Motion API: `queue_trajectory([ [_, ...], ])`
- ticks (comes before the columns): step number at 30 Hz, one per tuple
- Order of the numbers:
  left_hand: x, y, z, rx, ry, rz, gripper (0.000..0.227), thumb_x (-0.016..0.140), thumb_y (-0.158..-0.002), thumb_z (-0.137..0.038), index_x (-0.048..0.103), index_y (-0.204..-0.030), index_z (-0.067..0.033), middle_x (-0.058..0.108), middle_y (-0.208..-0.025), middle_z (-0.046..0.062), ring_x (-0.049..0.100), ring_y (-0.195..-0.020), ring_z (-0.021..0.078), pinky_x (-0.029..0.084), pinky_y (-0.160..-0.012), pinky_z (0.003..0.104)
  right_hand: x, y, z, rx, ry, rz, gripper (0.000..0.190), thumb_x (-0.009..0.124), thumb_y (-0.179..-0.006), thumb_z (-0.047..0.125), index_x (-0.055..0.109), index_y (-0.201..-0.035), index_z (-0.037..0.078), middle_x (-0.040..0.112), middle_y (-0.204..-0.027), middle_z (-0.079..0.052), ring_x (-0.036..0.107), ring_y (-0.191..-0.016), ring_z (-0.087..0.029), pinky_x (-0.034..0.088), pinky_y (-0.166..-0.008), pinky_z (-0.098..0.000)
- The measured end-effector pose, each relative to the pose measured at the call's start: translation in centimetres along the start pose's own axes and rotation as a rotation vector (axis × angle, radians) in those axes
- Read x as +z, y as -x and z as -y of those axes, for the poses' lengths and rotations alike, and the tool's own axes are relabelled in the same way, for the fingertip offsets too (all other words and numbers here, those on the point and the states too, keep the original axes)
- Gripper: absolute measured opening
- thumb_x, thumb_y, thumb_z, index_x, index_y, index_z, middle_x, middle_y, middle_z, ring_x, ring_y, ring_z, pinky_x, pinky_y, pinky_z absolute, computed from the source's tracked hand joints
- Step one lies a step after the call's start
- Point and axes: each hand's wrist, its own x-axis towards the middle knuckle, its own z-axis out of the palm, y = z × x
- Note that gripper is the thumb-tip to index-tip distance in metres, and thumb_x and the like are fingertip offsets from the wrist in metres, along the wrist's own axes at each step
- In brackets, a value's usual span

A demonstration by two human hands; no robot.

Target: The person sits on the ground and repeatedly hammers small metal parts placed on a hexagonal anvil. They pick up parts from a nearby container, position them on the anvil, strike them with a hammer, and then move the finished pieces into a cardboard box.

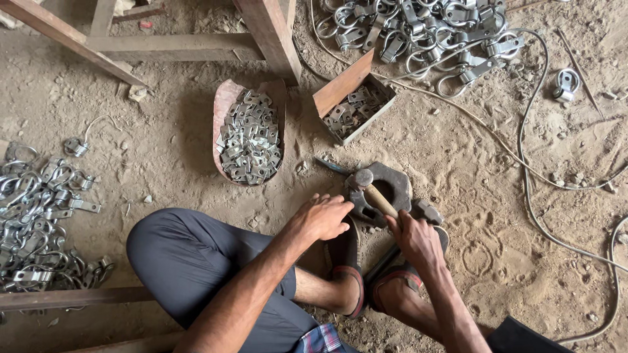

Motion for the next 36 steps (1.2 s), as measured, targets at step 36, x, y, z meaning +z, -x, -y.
queue_trajectory([
  [36, 0.2, 0.1, 0.1, 0.017, -0.004, -0.004, 0.05, 0.069, -0.094, -0.036, 0.056, -0.134, -0.0092, 0.056, -0.141, 0.015, 0.056, -0.131, 0.035, 0.039, -0.113, 0.058, 0.1, 0.1, 0.0, -0.007, 0.055, -0.013, 0.043, 0.053, -0.103, 0.045, 0.065, -0.089, 0.006, 0.057, -0.047, -0.006, 0.051, -0.035, -0.018, 0.043, -0.036, -0.0372],
])
